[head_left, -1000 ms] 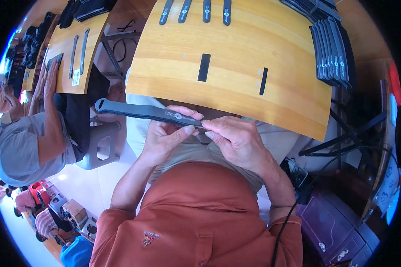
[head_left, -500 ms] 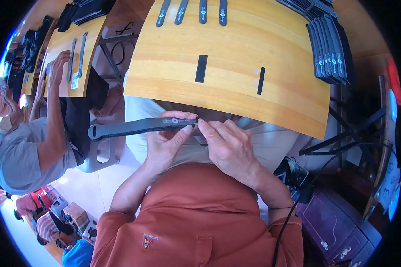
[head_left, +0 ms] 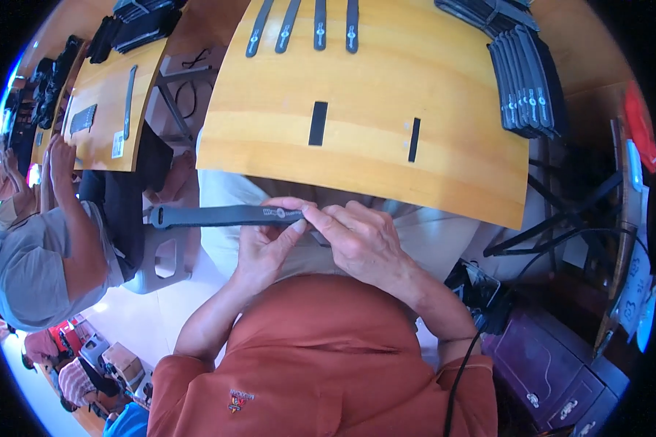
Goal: The worker is inspecting, cleaning, and aligning black fabric or rubber straps on a wooden table at a factory workstation.
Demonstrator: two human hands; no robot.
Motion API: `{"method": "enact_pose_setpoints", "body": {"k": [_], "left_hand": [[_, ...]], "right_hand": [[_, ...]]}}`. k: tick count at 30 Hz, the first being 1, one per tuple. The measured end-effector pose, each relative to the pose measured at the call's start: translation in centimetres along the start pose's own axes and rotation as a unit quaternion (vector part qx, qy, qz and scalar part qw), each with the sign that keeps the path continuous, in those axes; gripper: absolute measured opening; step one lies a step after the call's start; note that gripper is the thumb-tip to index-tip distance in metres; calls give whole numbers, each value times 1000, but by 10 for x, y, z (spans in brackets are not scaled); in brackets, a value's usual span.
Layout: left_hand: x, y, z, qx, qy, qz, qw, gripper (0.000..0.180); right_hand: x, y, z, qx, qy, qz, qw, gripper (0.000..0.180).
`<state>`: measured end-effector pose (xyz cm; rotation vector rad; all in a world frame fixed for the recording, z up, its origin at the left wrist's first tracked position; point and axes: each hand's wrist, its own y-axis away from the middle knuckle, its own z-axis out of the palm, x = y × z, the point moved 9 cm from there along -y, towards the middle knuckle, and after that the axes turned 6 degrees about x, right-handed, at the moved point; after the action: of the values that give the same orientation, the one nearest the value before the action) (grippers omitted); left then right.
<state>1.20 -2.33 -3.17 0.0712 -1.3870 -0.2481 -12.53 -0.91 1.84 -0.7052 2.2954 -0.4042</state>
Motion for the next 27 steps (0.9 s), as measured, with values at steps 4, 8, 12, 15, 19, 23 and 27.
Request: {"method": "enact_pose_setpoints", "body": {"k": [4, 8, 12, 15, 19, 23, 27], "left_hand": [[-4, 4, 0, -1, 21, -24, 999, 29], [-5, 5, 1, 6, 27, -5, 1000, 33], [-3, 9, -8, 32, 13, -27, 999, 31], [-4, 12, -7, -26, -104, -64, 992, 28], [1, 12, -3, -82, -138, -89, 983, 26], [2, 17, 6, -172, -171, -130, 961, 23], [-2, 21, 9, -220, -178, -156, 946, 22]], "right_hand": [[5, -4, -1, -1, -76, 58, 995, 40], [11, -1, 1, 4, -165, 94, 982, 34], [9, 1, -3, -18, -177, 88, 980, 32], [2, 0, -10, -49, -124, 58, 989, 32], [-5, 1, -15, -76, -80, 14, 994, 33], [-13, 4, -16, -103, -65, -31, 992, 37], [-15, 7, -11, -128, -93, -48, 986, 36]]}}
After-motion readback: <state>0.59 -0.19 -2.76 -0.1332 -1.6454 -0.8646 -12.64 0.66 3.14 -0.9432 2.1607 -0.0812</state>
